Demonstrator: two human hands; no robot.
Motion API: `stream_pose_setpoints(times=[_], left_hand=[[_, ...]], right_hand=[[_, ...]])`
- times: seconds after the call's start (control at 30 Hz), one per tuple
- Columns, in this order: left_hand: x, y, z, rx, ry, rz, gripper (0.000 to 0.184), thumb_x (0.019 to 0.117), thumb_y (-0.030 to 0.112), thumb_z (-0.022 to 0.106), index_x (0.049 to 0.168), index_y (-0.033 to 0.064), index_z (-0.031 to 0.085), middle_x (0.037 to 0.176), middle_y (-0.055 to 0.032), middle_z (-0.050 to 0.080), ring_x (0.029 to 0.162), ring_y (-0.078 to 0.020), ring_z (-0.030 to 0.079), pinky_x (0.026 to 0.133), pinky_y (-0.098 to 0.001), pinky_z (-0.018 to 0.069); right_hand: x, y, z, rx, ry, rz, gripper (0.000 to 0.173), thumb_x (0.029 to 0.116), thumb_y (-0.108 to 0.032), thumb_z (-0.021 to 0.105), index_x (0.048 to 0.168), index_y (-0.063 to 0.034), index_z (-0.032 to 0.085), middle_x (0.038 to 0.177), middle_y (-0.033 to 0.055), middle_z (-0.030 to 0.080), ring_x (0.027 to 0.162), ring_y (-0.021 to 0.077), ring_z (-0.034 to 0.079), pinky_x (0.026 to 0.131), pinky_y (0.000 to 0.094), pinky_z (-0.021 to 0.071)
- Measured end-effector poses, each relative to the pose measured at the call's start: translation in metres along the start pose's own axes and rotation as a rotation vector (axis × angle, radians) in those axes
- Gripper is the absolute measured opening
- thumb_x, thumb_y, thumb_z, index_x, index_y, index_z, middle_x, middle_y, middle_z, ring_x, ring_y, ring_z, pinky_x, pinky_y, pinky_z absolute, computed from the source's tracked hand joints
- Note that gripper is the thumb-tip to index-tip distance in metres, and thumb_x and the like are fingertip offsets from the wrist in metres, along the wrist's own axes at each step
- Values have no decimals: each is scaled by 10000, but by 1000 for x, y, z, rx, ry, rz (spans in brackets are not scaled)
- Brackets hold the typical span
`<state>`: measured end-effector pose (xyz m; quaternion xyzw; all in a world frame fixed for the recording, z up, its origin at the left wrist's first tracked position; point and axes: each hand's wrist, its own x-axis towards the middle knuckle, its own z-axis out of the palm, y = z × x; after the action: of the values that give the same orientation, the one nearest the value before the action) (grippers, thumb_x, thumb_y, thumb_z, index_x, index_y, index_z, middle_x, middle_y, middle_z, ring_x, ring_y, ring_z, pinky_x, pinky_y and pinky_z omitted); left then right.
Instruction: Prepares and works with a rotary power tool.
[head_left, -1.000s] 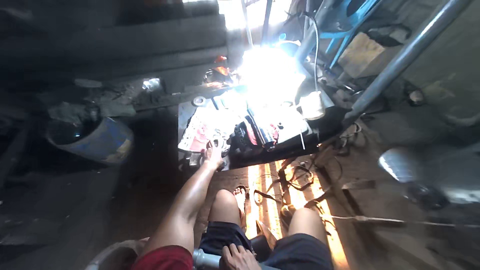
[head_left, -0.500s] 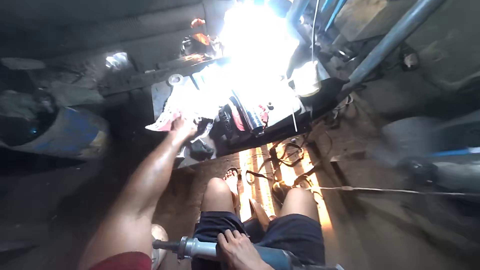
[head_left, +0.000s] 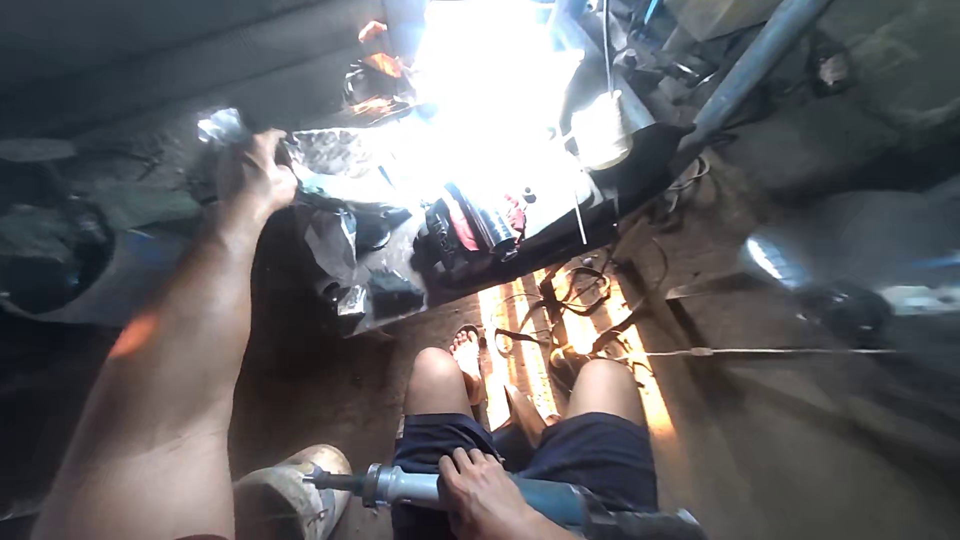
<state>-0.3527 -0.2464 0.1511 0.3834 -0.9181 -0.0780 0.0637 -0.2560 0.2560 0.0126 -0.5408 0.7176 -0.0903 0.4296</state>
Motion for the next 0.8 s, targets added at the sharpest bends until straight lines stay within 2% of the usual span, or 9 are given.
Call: stream_pose_setpoints(times=[0.1, 0.17, 0.23, 0.33, 0.4, 0.53, 0.7, 0.8], left_hand=[[4, -5, -6, 15, 51, -5, 500, 904, 47, 567, 1403, 70, 573, 1272, -316, 631, 1199, -535, 596, 960, -761, 425], [-4, 7, -16, 24, 56, -52, 476, 936, 49, 557, 1412, 47, 561, 1309, -324, 611, 1236, -534, 575, 982, -755, 414], [-11, 22, -28, 15, 70, -93, 472, 956, 33, 544, 1427, 3, 535, 1366, -334, 573, 1305, -524, 527, 1053, -723, 376], [-14, 36, -45, 45, 88, -148, 443, 970, 43, 530, 1406, -36, 527, 1364, -347, 565, 1317, -519, 521, 1058, -708, 385], [-7, 34, -52, 81, 117, -181, 441, 972, 92, 534, 1399, -18, 525, 1369, -347, 558, 1311, -526, 521, 1039, -725, 390], [20, 15, -62, 139, 217, -226, 483, 977, 167, 510, 1434, 12, 497, 1431, -331, 518, 1356, -508, 489, 1066, -708, 388], [60, -15, -55, 112, 379, -301, 563, 994, 321, 439, 1514, 107, 467, 1499, -242, 507, 1417, -405, 468, 1147, -607, 364], [44, 12, -50, 112, 371, -273, 548, 1003, 262, 428, 1520, 80, 451, 1497, -235, 515, 1412, -392, 481, 1154, -586, 362]], right_hand=[[1, -1, -1, 9, -9, -12, 438, 869, -263, 696, 1245, -61, 598, 1178, 217, 648, 1088, 423, 644, 845, 576, 548], [2, -1, 0, 8, -11, -16, 441, 870, -264, 697, 1248, -59, 596, 1181, 220, 646, 1092, 426, 642, 853, 580, 547], [2, -1, 0, 8, -16, -18, 448, 864, -261, 702, 1248, -56, 597, 1179, 223, 647, 1089, 429, 643, 857, 586, 543], [2, 0, -1, 8, -25, -17, 454, 861, -256, 701, 1256, -59, 595, 1187, 222, 646, 1094, 426, 642, 861, 584, 541], [2, 1, -2, 5, -27, -17, 452, 861, -258, 696, 1254, -59, 594, 1183, 219, 645, 1092, 422, 642, 858, 580, 542], [3, 1, -4, 9, -38, -8, 439, 869, -257, 686, 1250, -59, 595, 1183, 218, 645, 1098, 421, 640, 864, 580, 541], [6, 3, -3, 30, -22, -16, 428, 883, -254, 674, 1259, -64, 600, 1190, 221, 650, 1092, 428, 644, 857, 586, 545], [8, 4, -4, 27, -16, -17, 412, 887, -256, 662, 1249, -69, 602, 1174, 212, 654, 1081, 422, 648, 843, 580, 549]])
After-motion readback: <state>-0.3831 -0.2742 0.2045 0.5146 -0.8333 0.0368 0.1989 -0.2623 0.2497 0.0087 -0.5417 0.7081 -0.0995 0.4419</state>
